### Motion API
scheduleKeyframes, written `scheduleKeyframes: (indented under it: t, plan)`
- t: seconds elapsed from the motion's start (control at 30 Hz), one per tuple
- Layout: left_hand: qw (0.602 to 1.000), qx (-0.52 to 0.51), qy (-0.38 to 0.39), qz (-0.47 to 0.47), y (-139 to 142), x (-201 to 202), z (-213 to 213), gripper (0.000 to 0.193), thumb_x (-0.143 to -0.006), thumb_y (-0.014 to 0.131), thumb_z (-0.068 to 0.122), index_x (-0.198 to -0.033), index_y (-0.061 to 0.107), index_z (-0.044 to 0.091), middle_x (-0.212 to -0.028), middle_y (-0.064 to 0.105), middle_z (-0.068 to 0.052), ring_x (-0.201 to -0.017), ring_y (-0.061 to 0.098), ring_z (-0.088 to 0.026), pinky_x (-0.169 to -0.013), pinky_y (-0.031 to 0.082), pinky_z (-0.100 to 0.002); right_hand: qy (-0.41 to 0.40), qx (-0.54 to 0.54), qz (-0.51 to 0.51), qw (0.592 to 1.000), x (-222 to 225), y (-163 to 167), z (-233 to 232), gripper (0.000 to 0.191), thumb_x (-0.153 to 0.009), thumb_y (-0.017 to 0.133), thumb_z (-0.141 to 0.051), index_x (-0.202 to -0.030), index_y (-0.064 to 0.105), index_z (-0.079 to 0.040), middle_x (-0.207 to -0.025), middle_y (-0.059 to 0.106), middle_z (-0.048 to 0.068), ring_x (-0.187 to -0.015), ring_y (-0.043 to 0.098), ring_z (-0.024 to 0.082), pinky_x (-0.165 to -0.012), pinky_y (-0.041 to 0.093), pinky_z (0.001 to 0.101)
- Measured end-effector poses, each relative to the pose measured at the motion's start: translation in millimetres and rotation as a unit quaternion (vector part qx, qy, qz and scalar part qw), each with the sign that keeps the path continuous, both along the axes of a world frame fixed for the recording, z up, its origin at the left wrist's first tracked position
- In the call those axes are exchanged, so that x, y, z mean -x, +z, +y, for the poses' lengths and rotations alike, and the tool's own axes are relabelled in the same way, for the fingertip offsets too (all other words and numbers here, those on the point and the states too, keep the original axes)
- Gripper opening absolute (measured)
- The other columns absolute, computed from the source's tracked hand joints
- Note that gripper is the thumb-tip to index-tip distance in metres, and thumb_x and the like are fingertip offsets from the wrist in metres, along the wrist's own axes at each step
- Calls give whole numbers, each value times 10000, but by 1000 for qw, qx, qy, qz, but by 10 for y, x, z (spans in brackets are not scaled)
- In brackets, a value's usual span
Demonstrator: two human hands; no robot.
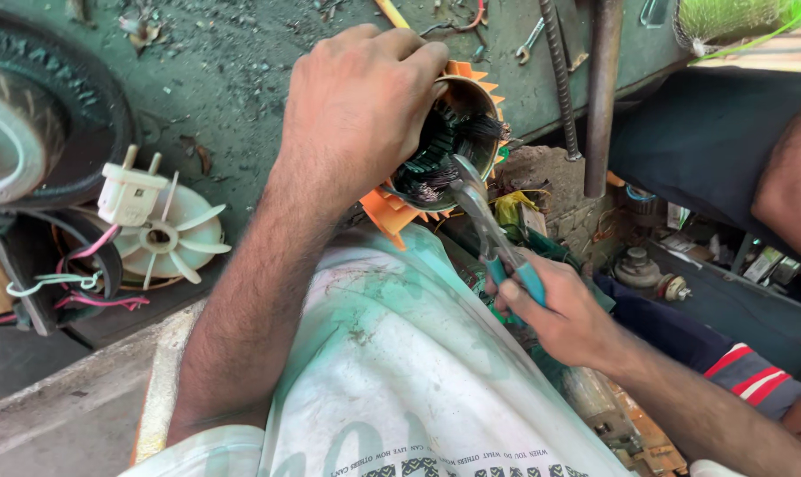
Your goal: The person uses a screwdriver and pliers to remove old copper windings from an orange motor stator. They repeatedly pry and pull the wires out of the stator slots, placing the removed wire bundles on the workbench.
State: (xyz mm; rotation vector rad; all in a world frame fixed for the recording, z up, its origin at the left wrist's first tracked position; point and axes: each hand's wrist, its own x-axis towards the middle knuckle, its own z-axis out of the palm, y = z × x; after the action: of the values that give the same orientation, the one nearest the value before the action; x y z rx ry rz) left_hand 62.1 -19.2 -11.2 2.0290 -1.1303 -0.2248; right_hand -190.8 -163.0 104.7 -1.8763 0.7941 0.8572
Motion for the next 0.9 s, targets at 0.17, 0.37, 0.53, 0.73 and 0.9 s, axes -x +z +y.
scheduleKeyframes:
  t: [0.17, 0.37, 0.53, 0.73, 0.9]
  plan:
    - [999, 38, -1, 1, 10, -33, -17, 231, -934, 750, 233, -1129, 734, 110, -1015, 709, -61, -959, 673, -308, -782, 550, -467, -2, 29, -44, 999, 112, -190, -26, 329, -1002, 524, -324, -1126, 617, -34, -703, 648, 43, -571, 629, 158, -566, 534, 322]
    - [999, 45, 2, 25, 20, -34, -21, 239, -954, 763, 268, -1135, 753, 112, -983, 710, -87, -947, 670, -334, -791, 537, -490, 99, 159, -112, 976, 126, -666, -36, 351, -974, 633, -330, -1044, 542, 1, -735, 613, 104, -614, 615, 237, -573, 518, 366]
    - [998, 53, 2, 19, -5, -60, 7, 232, -955, 758, 256, -1133, 759, 109, -994, 720, -88, -960, 682, -339, -794, 536, -485, 119, 139, -296, 938, 96, -494, 6, 391, -1041, 612, -268, -1242, 557, 63, -900, 659, 161, -800, 684, 324, -723, 537, 433]
    - [998, 54, -14, 10, -9, -75, 4, 228, -966, 755, 248, -1142, 762, 104, -1016, 728, -105, -982, 689, -349, -821, 536, -493, 155, 289, -200, 923, -13, -142, 17, 264, -961, 704, -244, -1086, 706, -12, -841, 686, 181, -762, 692, 386, -655, 525, 452]
    - [999, 39, -20, 2, 48, -89, -8, 232, -963, 751, 253, -1142, 762, 106, -991, 728, -122, -952, 692, -362, -808, 535, -500, 136, 230, -263, 927, -33, 59, 44, 343, -974, 670, -195, -1267, 658, -17, -956, 721, 182, -849, 726, 373, -709, 569, 436]
